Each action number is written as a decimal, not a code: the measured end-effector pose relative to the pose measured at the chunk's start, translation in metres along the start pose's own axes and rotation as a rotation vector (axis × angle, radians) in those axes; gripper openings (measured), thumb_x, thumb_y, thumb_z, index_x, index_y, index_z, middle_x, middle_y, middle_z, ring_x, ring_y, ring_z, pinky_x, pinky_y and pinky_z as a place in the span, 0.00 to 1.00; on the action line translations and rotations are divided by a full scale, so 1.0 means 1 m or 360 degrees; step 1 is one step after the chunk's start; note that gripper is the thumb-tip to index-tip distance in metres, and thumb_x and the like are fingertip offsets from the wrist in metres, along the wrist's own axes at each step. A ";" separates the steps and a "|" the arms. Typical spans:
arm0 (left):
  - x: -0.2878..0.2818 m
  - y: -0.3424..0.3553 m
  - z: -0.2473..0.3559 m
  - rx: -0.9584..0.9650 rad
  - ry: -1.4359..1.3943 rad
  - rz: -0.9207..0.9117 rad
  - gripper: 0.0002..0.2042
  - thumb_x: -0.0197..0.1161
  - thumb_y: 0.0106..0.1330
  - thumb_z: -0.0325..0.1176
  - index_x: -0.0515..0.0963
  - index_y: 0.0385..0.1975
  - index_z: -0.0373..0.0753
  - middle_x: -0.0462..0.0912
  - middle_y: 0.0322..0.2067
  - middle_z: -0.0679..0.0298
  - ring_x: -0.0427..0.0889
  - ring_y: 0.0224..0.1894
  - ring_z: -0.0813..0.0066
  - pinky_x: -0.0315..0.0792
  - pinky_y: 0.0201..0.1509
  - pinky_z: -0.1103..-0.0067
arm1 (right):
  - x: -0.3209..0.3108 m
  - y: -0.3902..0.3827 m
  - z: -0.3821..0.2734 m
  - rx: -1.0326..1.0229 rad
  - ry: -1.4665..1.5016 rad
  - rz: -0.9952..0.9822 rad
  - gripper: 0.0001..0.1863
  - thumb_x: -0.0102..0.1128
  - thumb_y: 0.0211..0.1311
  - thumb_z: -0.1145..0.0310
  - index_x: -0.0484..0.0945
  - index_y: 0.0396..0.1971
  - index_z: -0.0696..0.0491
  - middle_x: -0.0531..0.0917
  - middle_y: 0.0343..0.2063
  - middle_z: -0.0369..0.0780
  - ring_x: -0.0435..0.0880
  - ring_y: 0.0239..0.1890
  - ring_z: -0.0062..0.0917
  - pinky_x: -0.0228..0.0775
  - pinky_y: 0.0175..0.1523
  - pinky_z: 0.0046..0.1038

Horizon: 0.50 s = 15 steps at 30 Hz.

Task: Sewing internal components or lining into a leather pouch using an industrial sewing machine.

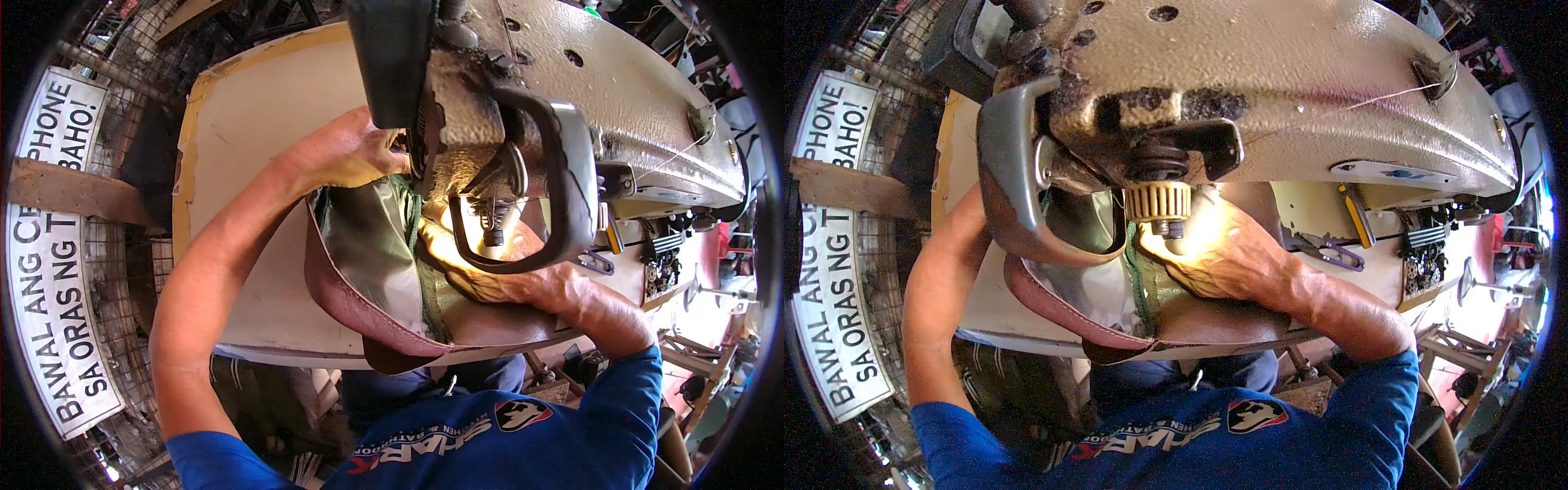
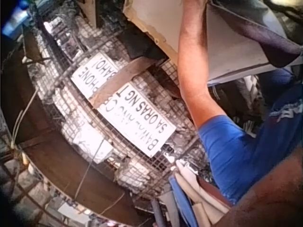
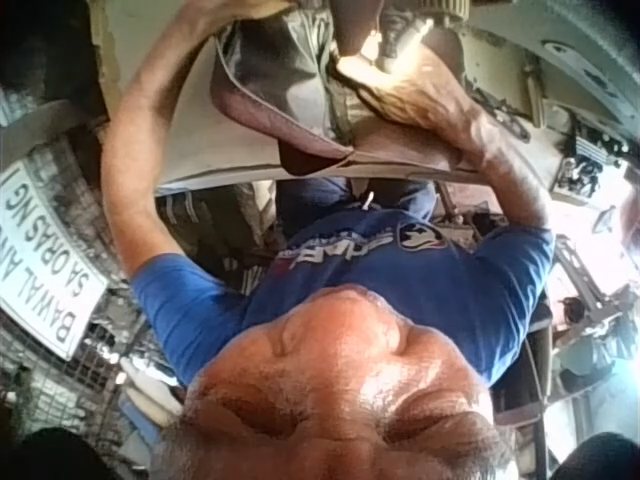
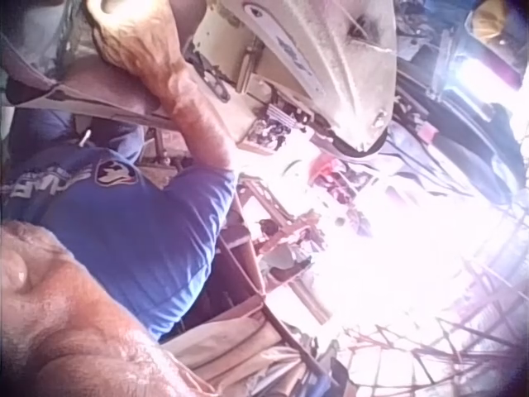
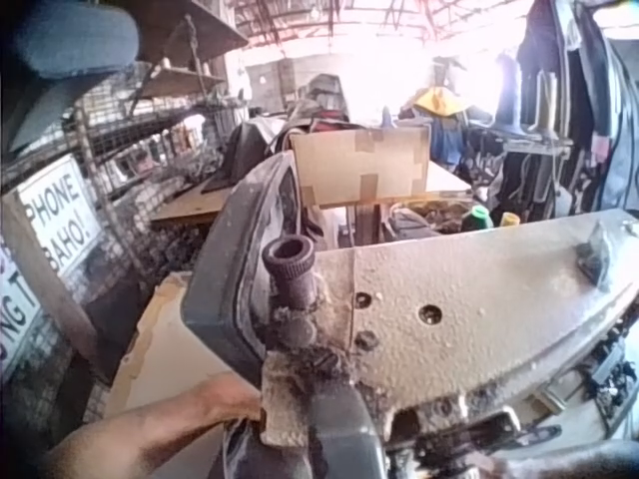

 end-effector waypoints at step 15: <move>-0.036 -0.031 0.046 0.0310 0.1073 0.0066 0.22 0.72 0.56 0.27 0.76 0.52 0.38 0.81 0.41 0.57 0.80 0.45 0.61 0.75 0.51 0.65 | -0.007 -0.021 -0.014 -0.0196 -0.0040 0.0055 0.25 0.52 0.60 0.68 0.73 0.59 0.58 0.81 0.36 0.43 0.81 0.39 0.39 0.74 0.49 0.39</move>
Point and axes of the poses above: each hand's wrist, its own y-axis towards the middle knuckle, its own x-axis out of the palm, z = x × y, the point moved 9 cm from there along y, towards the middle knuckle
